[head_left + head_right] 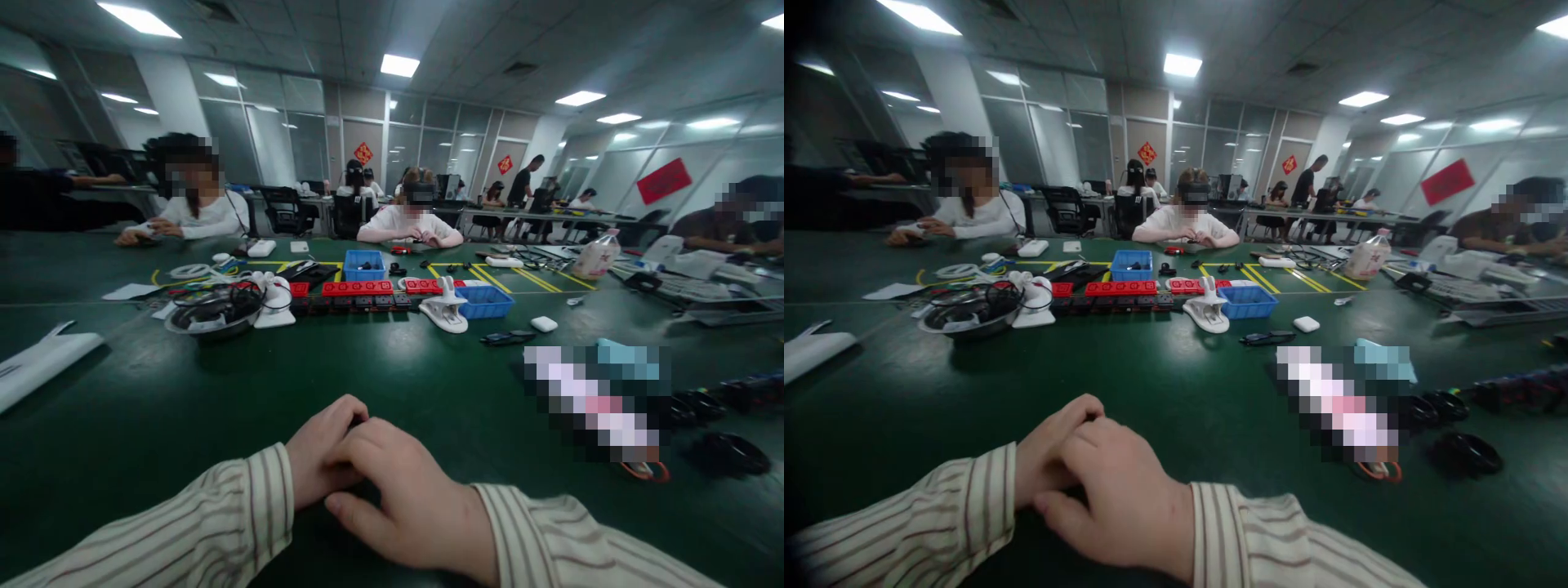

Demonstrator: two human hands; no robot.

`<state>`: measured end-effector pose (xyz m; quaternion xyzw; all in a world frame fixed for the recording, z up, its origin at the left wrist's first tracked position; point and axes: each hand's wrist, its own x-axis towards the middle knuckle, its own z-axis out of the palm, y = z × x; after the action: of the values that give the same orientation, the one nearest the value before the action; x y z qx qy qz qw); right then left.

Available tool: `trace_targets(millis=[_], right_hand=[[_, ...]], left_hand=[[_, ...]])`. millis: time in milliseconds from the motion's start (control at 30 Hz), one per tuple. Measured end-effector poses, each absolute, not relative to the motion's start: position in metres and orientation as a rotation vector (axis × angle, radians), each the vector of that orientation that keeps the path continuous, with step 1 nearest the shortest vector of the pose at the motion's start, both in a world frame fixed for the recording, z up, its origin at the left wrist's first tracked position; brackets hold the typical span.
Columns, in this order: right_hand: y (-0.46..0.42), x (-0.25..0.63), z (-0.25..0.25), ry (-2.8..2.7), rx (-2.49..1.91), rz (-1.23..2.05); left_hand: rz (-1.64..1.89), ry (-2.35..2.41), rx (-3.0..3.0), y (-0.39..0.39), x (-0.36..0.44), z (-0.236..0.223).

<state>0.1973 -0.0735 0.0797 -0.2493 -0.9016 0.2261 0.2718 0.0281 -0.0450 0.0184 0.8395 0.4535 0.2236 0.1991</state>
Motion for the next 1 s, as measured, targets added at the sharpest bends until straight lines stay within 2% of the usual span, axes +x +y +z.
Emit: trace_targets(millis=[133,467,633,1000], right_hand=[[-0.059,0.191,0.048,-2.369,-0.641,0.347],[-0.053,0.187,0.04,-2.358,-0.876,0.397],[-0.052,0.19,0.044,-2.334,-0.709,0.46],[-0.05,0.193,0.041,-2.257,-0.345,0.648]], left_hand=[[0.687,1.217,2.31,-0.041,0.03,0.016],[0.723,1.311,2.325,-0.045,0.025,0.027],[0.617,1.401,2.352,-0.045,0.023,0.025],[0.542,1.089,2.393,-0.04,0.019,0.019]])
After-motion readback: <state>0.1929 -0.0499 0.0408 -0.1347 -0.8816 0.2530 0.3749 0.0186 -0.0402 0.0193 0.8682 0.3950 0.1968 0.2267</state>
